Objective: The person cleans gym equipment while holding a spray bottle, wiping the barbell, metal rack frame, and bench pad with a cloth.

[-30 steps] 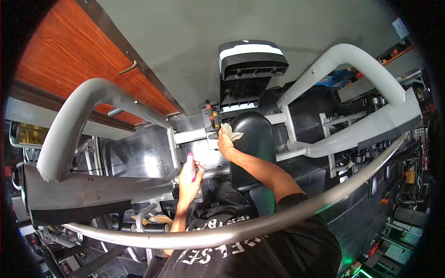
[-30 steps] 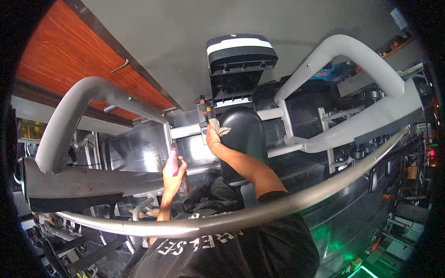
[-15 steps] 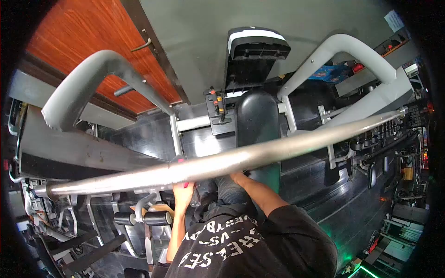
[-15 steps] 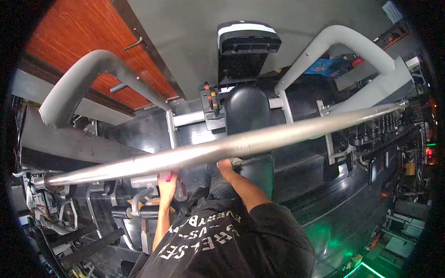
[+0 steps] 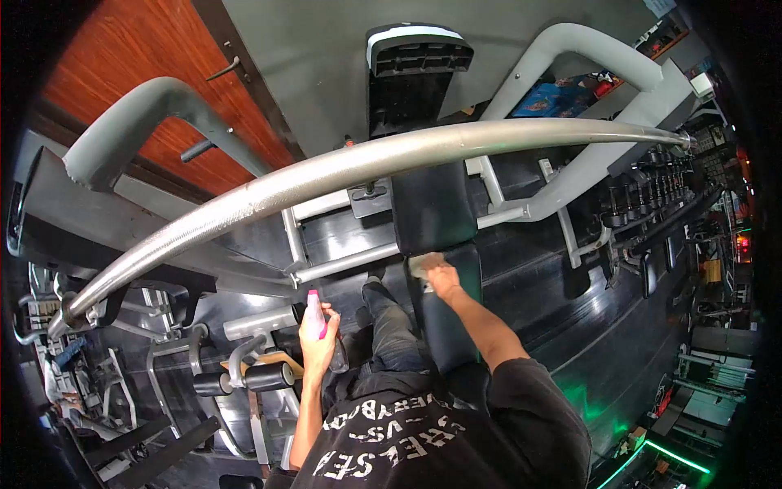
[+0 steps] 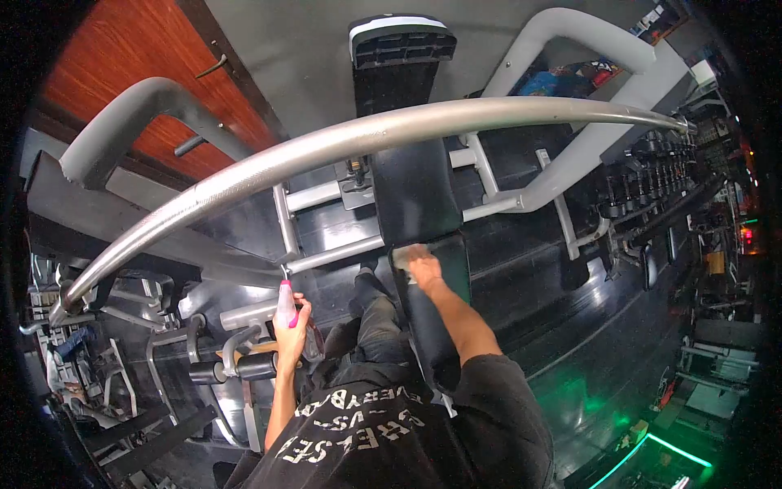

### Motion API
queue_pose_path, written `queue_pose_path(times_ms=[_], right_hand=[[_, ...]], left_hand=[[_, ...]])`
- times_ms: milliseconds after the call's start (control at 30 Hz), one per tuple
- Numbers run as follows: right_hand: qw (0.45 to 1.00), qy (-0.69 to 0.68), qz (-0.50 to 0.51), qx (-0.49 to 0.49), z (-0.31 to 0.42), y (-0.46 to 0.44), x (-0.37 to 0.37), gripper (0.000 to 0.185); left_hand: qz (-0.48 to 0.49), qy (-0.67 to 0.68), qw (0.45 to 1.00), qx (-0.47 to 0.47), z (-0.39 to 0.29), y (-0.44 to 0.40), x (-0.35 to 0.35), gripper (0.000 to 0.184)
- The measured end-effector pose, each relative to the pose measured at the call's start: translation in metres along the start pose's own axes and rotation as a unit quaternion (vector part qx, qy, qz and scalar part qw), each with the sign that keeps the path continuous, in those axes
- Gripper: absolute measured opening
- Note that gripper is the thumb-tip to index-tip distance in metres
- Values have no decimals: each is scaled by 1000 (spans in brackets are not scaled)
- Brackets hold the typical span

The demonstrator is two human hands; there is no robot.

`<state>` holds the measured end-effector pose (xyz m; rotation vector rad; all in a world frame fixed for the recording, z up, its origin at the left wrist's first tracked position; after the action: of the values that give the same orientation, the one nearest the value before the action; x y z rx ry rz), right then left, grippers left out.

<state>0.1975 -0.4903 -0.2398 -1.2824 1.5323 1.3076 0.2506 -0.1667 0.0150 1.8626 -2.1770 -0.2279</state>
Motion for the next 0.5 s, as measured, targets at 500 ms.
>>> queue_pose_path(times_ms=[500], right_hand=[[296,-900,-19,320,-188,26,3,45]], left_hand=[[82,-23,996,39,-14,3,48,26]])
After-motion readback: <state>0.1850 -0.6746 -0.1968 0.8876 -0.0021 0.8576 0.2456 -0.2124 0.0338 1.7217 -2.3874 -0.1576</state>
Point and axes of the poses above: each hand's wrist, its own y-axis away from the middle knuckle, its own x-axis out of the palm, z = x × y, the point moved 5 cm from there along -y, towards the middle knuckle, and after that the axes turned 9 degrees about y, right-handed, at the moved point
